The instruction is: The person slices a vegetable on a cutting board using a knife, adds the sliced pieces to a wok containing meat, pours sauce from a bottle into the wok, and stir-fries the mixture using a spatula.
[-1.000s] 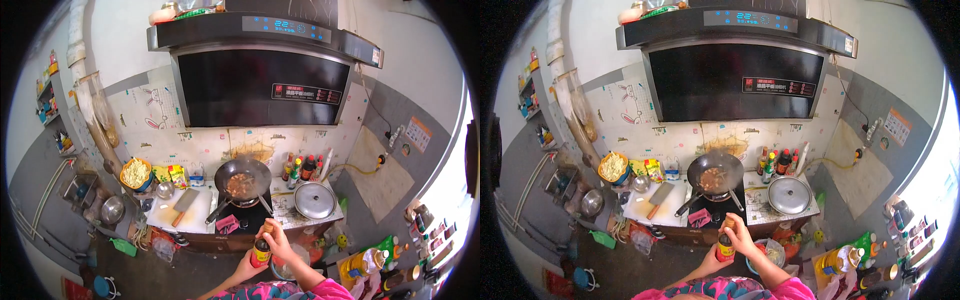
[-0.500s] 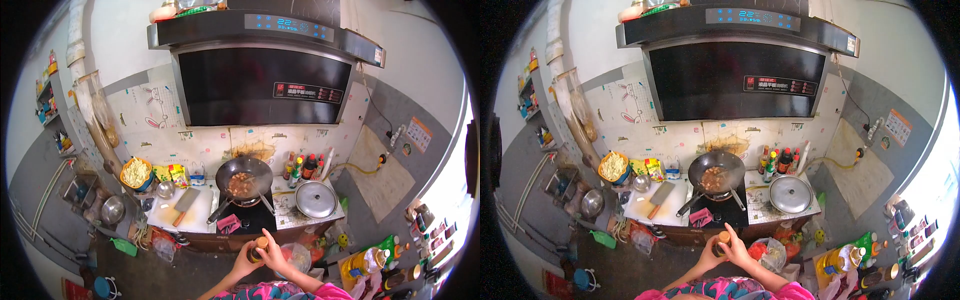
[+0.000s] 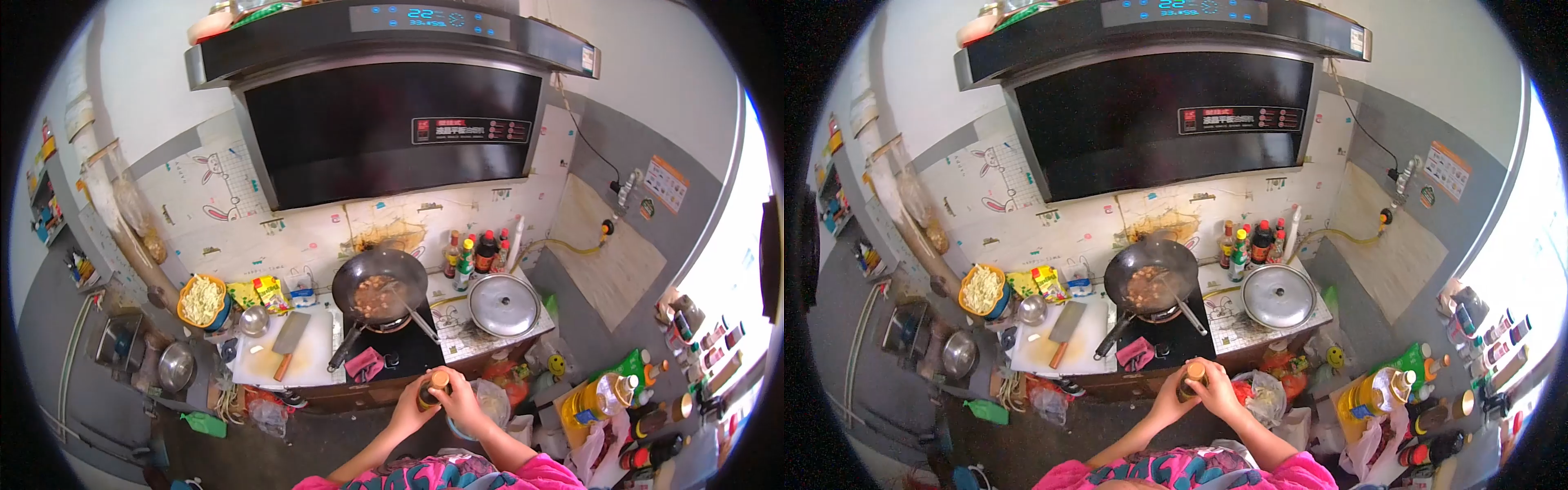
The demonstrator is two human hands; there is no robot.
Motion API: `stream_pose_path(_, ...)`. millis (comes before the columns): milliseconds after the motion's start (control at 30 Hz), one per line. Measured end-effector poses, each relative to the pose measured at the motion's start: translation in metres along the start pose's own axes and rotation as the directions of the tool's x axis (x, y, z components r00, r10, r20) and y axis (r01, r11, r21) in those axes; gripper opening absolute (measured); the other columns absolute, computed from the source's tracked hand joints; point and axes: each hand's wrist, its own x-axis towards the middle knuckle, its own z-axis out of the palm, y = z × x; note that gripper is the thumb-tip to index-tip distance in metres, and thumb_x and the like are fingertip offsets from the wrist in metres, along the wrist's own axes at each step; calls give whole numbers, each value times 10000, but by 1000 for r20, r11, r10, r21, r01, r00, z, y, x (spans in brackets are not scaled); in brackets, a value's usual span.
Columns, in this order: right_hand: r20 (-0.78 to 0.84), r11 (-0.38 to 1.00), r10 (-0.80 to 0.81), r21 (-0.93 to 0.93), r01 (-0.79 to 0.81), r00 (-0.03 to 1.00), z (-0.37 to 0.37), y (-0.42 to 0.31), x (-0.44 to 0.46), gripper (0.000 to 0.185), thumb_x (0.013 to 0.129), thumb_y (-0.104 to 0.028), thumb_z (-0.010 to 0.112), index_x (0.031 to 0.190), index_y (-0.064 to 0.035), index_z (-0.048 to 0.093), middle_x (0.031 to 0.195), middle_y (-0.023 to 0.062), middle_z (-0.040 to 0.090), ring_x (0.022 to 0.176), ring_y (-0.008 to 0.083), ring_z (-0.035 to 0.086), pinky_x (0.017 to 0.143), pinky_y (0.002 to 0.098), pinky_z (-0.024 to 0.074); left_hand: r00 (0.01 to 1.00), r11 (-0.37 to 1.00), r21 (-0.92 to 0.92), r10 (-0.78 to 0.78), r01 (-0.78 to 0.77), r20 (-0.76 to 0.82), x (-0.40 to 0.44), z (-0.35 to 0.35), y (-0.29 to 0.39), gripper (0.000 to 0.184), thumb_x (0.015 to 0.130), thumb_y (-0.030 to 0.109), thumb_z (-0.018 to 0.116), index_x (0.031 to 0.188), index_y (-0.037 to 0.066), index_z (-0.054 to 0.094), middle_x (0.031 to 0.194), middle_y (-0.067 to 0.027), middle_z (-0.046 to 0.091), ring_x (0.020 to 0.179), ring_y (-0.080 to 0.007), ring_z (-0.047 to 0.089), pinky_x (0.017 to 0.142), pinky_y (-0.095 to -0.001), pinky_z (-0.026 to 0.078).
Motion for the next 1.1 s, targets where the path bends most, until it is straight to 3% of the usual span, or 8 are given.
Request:
stream_pose_path(200, -80, 990, -24, -143, 12, 996, -23, 54, 27, 370, 741, -153, 723, 1061, -45, 574, 997, 157, 593, 962, 356, 533, 837, 412, 407, 996, 993, 101, 73, -68, -43, 22, 43, -8, 720, 739, 135, 709, 1300, -101, 324, 1233, -294, 446, 1149, -424, 468, 980, -432, 385)
stream_pose_path(367, -106, 992, -32, -128, 18, 994, -52, 92, 67, 410, 719, -105, 728, 1082, -30, 553, 957, 165, 583, 892, 347, 559, 789, 401, 451, 992, 982, 166, 102, -88, -76, 60, 90, -8, 812, 728, 136, 706, 1337, -99, 224, 1300, -322, 334, 1203, -474, 373, 1015, -477, 324)
stream_pose_path(600, -89, 987, 29, -153, -43, 996, -70, 197, 133, 393, 678, -124, 769, 1020, -36, 597, 875, 159, 652, 818, 326, 623, 736, 400, 501, 986, 986, -55, -158, 155, -58, 149, 182, -74, 895, 706, 143, 698, 1370, -95, 148, 1336, -310, 273, 1263, -441, 277, 1074, -463, 246)
stream_pose_path(733, -20, 981, 109, -159, -111, 994, -69, 242, 160, 404, 701, -184, 746, 1044, -47, 585, 889, 190, 631, 864, 378, 582, 768, 430, 478, 966, 971, -141, -216, 195, -145, 195, 206, -86, 779, 677, 25, 644, 1350, -40, 257, 1265, -235, 405, 1198, -367, 417, 1032, -422, 336)
stream_pose_path(833, 0, 980, 114, -164, -112, 994, -65, 263, 172, 414, 696, -184, 745, 1051, -47, 584, 903, 180, 639, 883, 373, 575, 779, 428, 477, 919, 812, -480, -392, 332, -28, 217, 211, -103, 731, 671, -43, 590, 1336, -28, 289, 1248, -197, 454, 1171, -324, 473, 999, -399, 383)
stream_pose_path(933, 19, 979, 129, -160, -125, 991, -59, 284, 183, 419, 690, -182, 747, 1052, -49, 584, 908, 174, 640, 897, 369, 569, 789, 424, 474, 894, 837, -348, -447, 422, 8, 225, 200, -93, 703, 681, -102, 504, 1344, -28, 281, 1256, -187, 466, 1172, -286, 487, 972, -362, 414)
stream_pose_path(1000, 23, 980, 149, -136, -145, 989, -54, 298, 186, 425, 684, -177, 751, 1054, -51, 583, 910, 171, 639, 900, 369, 567, 793, 423, 473, 869, 819, -303, -490, 487, 72, 230, 199, -104, 804, 670, -73, 503, 1413, -9, 203, 1260, -178, 458, 1049, -226, 517, 822, -303, 451)
stream_pose_path(1100, 19, 982, 164, -95, -162, 986, -52, 312, 190, 446, 668, -165, 761, 1062, -55, 583, 917, 168, 639, 896, 369, 570, 790, 421, 475, 825, 675, -523, -556, 521, 104, 235, 201, -94, 848, 673, -39, 506, 1448, 0, 164, 1225, -163, 481, 944, -184, 540, 740, -268, 461)
